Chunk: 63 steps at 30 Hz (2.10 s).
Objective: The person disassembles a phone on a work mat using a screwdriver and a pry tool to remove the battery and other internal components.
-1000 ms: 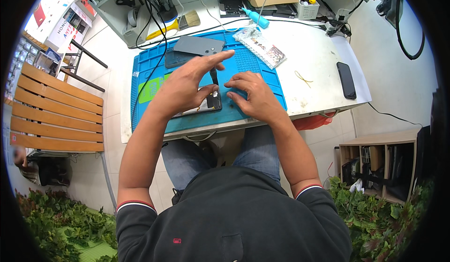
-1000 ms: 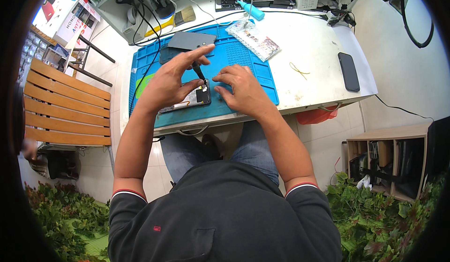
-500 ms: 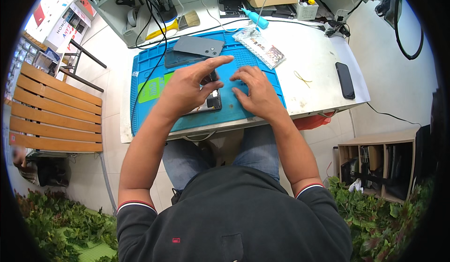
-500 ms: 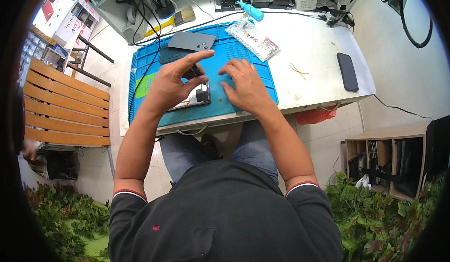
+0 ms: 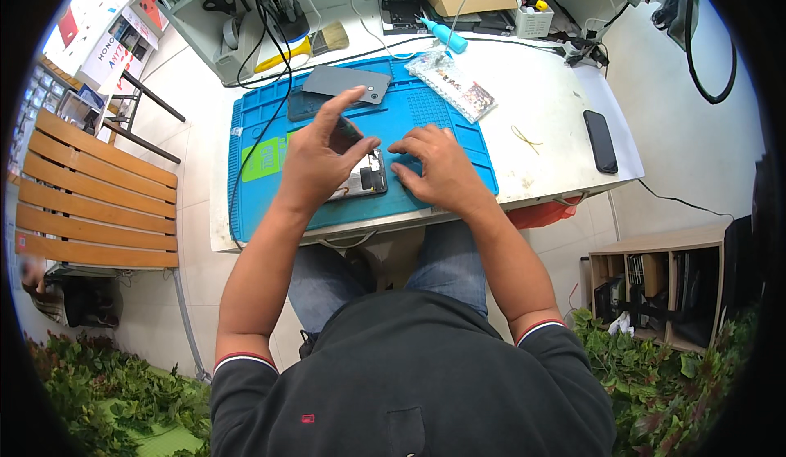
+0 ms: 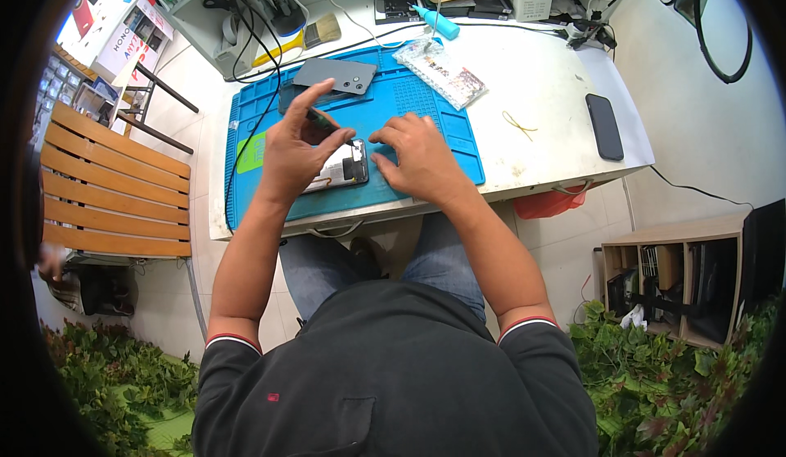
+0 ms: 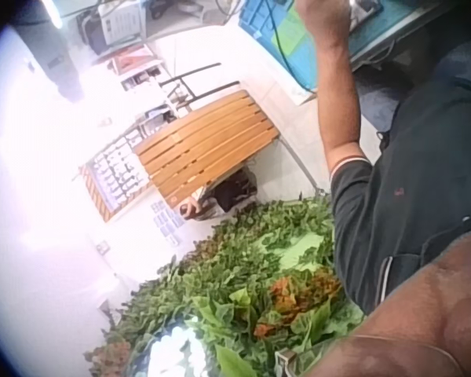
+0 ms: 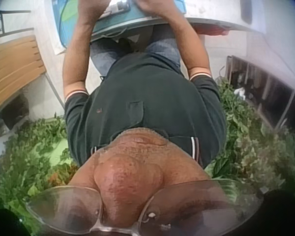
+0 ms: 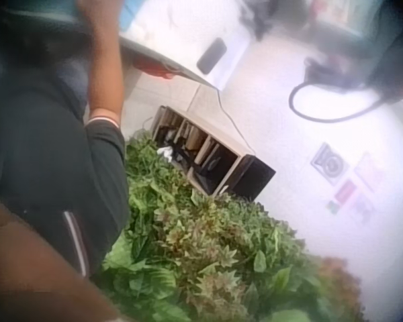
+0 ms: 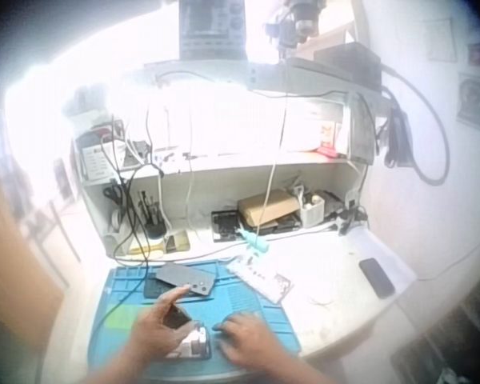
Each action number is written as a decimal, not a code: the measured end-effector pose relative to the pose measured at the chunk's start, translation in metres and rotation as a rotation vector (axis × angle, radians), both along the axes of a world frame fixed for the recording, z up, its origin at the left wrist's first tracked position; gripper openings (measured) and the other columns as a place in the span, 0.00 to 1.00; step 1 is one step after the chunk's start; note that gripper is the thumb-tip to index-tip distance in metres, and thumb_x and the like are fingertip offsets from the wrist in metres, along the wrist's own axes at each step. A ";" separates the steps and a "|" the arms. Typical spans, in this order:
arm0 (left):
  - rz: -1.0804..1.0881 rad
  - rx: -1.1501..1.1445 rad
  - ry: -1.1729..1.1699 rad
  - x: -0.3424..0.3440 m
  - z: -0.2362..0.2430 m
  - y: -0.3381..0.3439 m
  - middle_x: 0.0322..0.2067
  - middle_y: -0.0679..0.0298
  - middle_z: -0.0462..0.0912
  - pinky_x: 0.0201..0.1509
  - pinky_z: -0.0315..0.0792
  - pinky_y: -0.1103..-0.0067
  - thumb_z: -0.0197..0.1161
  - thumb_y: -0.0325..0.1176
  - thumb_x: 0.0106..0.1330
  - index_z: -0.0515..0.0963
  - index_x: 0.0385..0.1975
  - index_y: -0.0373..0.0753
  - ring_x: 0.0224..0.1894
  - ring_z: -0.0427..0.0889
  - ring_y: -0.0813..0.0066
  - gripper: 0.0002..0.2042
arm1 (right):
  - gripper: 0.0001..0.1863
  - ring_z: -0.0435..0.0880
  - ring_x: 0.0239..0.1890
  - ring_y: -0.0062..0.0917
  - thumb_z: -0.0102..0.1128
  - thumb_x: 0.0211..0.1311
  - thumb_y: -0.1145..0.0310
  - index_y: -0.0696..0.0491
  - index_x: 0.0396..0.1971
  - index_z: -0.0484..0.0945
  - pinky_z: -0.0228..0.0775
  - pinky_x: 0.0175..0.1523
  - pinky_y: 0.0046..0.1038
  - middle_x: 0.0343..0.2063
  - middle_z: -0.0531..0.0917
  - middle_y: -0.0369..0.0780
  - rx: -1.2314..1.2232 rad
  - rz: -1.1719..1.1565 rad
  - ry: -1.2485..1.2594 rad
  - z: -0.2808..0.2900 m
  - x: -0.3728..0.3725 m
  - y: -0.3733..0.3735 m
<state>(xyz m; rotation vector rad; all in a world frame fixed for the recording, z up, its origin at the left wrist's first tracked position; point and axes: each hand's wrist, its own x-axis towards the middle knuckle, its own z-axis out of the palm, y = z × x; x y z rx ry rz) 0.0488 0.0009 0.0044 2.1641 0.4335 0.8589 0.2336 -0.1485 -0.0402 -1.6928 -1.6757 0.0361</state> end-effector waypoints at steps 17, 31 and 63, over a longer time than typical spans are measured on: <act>0.446 -0.070 -0.249 -0.089 -0.007 0.038 0.36 0.64 0.90 0.45 0.84 0.82 0.80 0.23 0.69 0.72 0.76 0.39 0.39 0.89 0.82 0.35 | 0.12 0.87 0.45 0.44 0.74 0.67 0.61 0.54 0.31 0.92 0.78 0.54 0.47 0.34 0.90 0.43 0.170 0.174 -0.196 0.017 -0.014 0.160; 0.437 -0.004 -0.093 -0.110 -0.008 0.038 0.39 0.64 0.89 0.48 0.86 0.79 0.77 0.22 0.71 0.69 0.77 0.43 0.40 0.90 0.78 0.36 | 0.18 0.87 0.52 0.45 0.72 0.73 0.59 0.58 0.51 0.90 0.81 0.55 0.42 0.48 0.89 0.48 -0.325 0.218 0.046 0.033 0.023 0.063; -0.188 0.047 0.204 0.001 0.028 0.002 0.40 0.64 0.91 0.47 0.85 0.72 0.76 0.22 0.69 0.79 0.74 0.53 0.39 0.91 0.73 0.33 | 0.16 0.84 0.56 0.43 0.72 0.70 0.69 0.58 0.55 0.89 0.78 0.62 0.41 0.50 0.86 0.46 -0.168 0.126 0.187 0.010 0.016 0.011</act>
